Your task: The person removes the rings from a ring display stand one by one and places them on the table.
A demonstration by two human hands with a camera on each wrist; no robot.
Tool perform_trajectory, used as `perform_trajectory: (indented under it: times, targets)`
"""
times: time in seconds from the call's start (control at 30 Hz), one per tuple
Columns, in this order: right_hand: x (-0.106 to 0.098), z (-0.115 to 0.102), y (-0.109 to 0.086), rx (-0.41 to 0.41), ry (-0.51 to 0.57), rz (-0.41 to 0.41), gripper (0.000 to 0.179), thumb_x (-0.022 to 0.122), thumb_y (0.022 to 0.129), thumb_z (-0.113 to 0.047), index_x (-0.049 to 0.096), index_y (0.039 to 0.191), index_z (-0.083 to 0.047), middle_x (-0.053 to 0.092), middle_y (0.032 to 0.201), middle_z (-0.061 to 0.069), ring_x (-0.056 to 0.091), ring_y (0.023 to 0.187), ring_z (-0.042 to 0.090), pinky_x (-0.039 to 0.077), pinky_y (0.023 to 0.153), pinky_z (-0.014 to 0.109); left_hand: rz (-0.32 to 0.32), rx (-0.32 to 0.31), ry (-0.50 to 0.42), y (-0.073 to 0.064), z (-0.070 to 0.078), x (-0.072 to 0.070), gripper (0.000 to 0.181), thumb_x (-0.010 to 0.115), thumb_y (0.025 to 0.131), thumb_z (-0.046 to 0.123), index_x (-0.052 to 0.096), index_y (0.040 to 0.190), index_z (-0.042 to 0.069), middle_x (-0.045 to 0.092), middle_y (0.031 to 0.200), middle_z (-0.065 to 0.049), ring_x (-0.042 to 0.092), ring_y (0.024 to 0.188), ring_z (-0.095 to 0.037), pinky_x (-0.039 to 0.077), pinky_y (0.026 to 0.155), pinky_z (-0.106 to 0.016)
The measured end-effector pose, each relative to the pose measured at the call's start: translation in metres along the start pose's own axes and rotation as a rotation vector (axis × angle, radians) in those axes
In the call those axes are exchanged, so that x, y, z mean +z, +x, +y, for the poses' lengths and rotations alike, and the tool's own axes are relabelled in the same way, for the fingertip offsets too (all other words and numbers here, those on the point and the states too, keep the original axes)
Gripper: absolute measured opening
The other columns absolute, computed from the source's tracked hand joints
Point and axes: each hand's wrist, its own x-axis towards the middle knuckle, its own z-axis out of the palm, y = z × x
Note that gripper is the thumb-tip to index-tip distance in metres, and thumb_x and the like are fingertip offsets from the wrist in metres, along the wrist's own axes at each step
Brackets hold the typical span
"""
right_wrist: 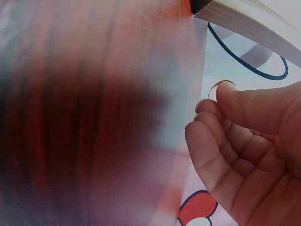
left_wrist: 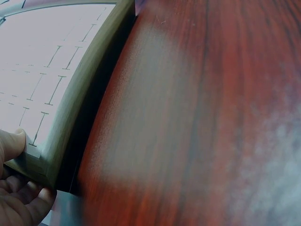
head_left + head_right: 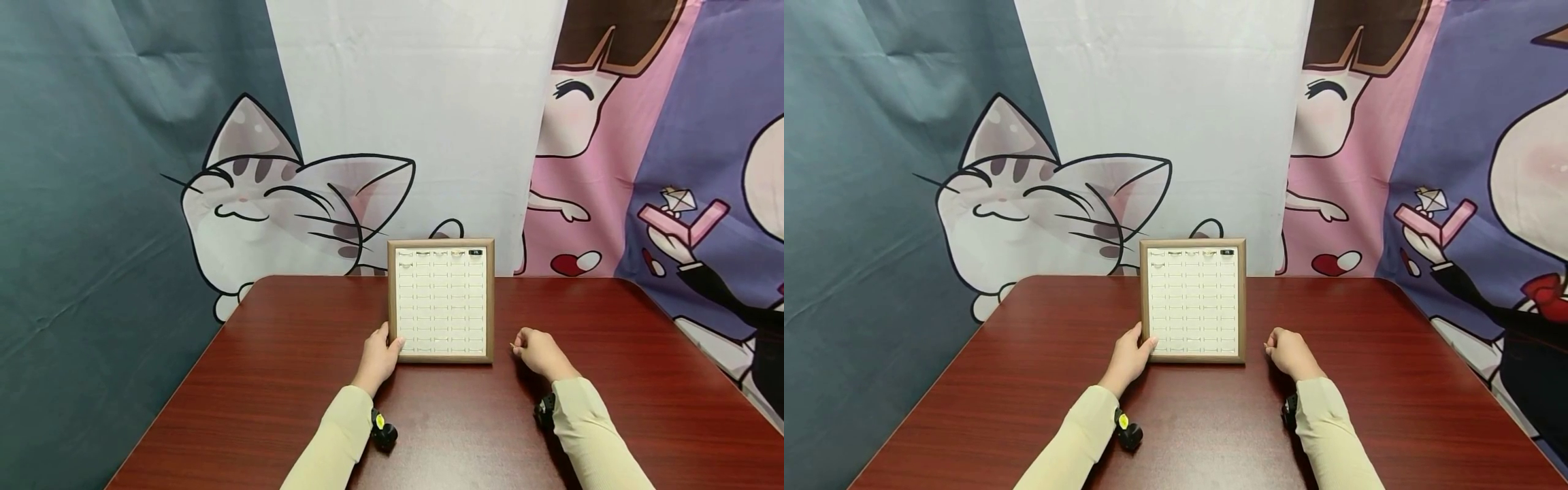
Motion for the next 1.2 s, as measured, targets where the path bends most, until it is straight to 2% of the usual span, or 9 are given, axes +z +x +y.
perform_trajectory:
  times: [0.27,0.57,1.2]
  targets:
    - [-0.0001,0.0020,0.0002,0.002,-0.024,-0.014,0.019,0.066,0.081,-0.007,0.051,0.069,-0.007,0.052,0.064,0.002,0.049,0.063,0.019,0.040,0.059,0.032,0.000,-0.004,-0.002,0.0009,-0.0011,0.0011,0.054,0.059,0.091,0.019,0.042,0.133,-0.010,0.049,0.128,-0.030,0.046,0.121,-0.039,0.039,0.100,-0.049]
    - [-0.0036,0.0004,-0.0001,0.060,-0.026,-0.092,0.017,0.066,0.080,-0.004,0.052,0.071,-0.005,0.053,0.067,0.005,0.050,0.066,0.021,0.042,0.061,0.033,0.003,-0.003,-0.003,0.0006,-0.0014,0.0013,0.054,0.059,0.090,0.019,0.042,0.132,-0.010,0.049,0.128,-0.030,0.046,0.121,-0.040,0.039,0.100,-0.049]
    - [-0.0036,0.0012,-0.0001,0.086,-0.021,-0.096,0.016,0.066,0.076,-0.001,0.052,0.068,-0.005,0.055,0.067,0.006,0.051,0.065,0.022,0.041,0.059,0.031,-0.011,-0.019,-0.011,0.0011,-0.0023,0.0011,0.056,0.059,0.091,0.021,0.041,0.134,-0.011,0.047,0.130,-0.031,0.044,0.123,-0.040,0.038,0.101,-0.049]
